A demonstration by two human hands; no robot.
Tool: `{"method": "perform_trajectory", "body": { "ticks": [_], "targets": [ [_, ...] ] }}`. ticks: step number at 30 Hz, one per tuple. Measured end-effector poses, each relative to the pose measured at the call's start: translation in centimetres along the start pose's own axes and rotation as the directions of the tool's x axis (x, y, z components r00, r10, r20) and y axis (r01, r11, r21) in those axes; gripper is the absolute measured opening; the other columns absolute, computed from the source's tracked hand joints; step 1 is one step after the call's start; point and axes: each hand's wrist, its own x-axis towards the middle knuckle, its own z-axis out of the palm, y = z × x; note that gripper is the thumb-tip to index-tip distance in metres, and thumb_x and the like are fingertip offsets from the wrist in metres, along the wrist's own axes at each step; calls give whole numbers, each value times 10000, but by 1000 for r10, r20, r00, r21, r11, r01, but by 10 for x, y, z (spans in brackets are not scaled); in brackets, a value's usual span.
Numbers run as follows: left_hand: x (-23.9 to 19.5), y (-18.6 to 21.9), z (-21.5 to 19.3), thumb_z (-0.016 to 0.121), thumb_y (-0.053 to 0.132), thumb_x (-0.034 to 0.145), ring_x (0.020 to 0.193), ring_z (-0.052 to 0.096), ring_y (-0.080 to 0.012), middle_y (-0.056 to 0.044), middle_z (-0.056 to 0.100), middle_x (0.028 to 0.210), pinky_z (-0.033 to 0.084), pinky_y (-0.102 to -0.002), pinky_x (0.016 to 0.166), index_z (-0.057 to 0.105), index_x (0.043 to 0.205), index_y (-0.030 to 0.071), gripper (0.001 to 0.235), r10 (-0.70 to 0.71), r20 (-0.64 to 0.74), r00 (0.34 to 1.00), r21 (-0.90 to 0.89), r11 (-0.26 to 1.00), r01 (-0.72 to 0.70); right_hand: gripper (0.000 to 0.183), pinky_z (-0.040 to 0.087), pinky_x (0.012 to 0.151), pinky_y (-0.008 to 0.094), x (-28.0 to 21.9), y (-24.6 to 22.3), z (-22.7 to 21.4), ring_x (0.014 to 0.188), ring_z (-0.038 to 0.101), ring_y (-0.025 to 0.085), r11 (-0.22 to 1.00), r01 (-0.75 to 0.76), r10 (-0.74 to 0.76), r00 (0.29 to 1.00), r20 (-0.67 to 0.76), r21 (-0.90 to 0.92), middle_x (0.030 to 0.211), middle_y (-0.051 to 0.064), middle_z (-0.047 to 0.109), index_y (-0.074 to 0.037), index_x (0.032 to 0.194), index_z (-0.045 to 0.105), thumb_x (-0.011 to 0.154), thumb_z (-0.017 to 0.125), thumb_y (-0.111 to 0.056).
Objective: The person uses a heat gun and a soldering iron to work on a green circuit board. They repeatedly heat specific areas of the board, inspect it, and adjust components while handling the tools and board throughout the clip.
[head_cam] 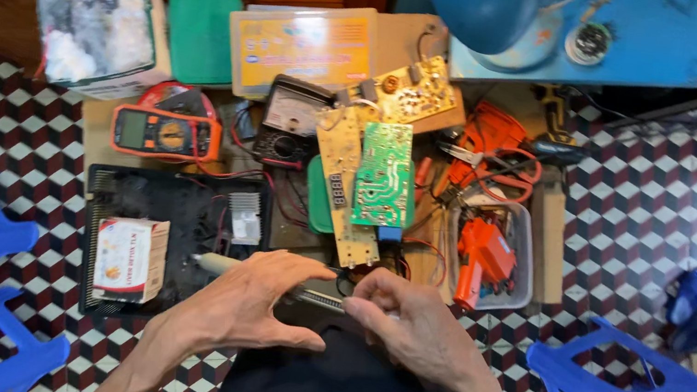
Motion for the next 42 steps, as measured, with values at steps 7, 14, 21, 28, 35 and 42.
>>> {"method": "perform_trajectory", "body": {
  "ticks": [7, 14, 21, 28, 35, 42],
  "targets": [
    [12, 2, 13, 683, 335, 981, 681, 679, -125, -35, 736, 835, 534, -323, 579, 650, 1209, 210, 263, -650, -108, 753, -50, 760, 648, 484, 597, 772, 251, 14, 120, -61, 848, 760, 142, 826, 377, -25, 766, -642, 418, 935, 78, 773, 9, 1136, 665, 966, 526, -422],
    [-11, -20, -34, 679, 56, 920, 948, 639, -103, -74, 622, 1147, 564, -271, 863, 357, 1481, 51, 647, -522, -643, 560, -714, 672, -194, 503, 559, 658, 310, 92, 255, -80, 787, 663, 212, 670, 15, 496, 735, -462, 742, 895, 125, 691, 19, 1062, 673, 907, 695, -459],
    [-16, -34, -27, 681, 14, 942, 1065, 703, -181, -138, 653, 1261, 557, -360, 1063, 397, 1507, 41, 632, -655, -618, 434, -786, 525, -327, 505, 501, 497, 220, 144, 269, -74, 553, 573, 114, 193, 265, 235, 922, -307, 945, 744, 56, 638, -11, 1028, 607, 904, 736, -484],
    [6, -64, -5, 651, 193, 1016, 1053, 697, -183, -142, 680, 1218, 559, -371, 1009, 543, 1414, 15, 449, -782, -439, 443, -879, 273, -390, 502, 455, 413, 249, 72, 213, -60, 463, 538, 133, 363, 457, 304, 766, -567, 812, 655, 49, 583, 11, 1016, 595, 915, 675, -475],
    [37, -58, -6, 650, 285, 992, 954, 693, -204, -113, 682, 1088, 579, -402, 905, 536, 1456, 137, 500, -778, -451, 438, -870, 273, -411, 337, 578, 582, 332, 2, 98, -116, 685, 679, 176, 511, 781, -68, 452, -889, 358, 926, 111, 717, -3, 1177, 562, 855, 638, -68],
    [13, -45, -4, 706, 103, 935, 689, 594, -116, -17, 596, 842, 532, -280, 646, 582, 1363, 94, 446, -798, -492, 348, -835, 318, -450, 245, 575, 707, 300, 22, 72, -172, 766, 646, 178, 517, 819, -255, 426, -868, 250, 983, 132, 671, 37, 1227, 592, 1000, 668, -17]
  ]
}}
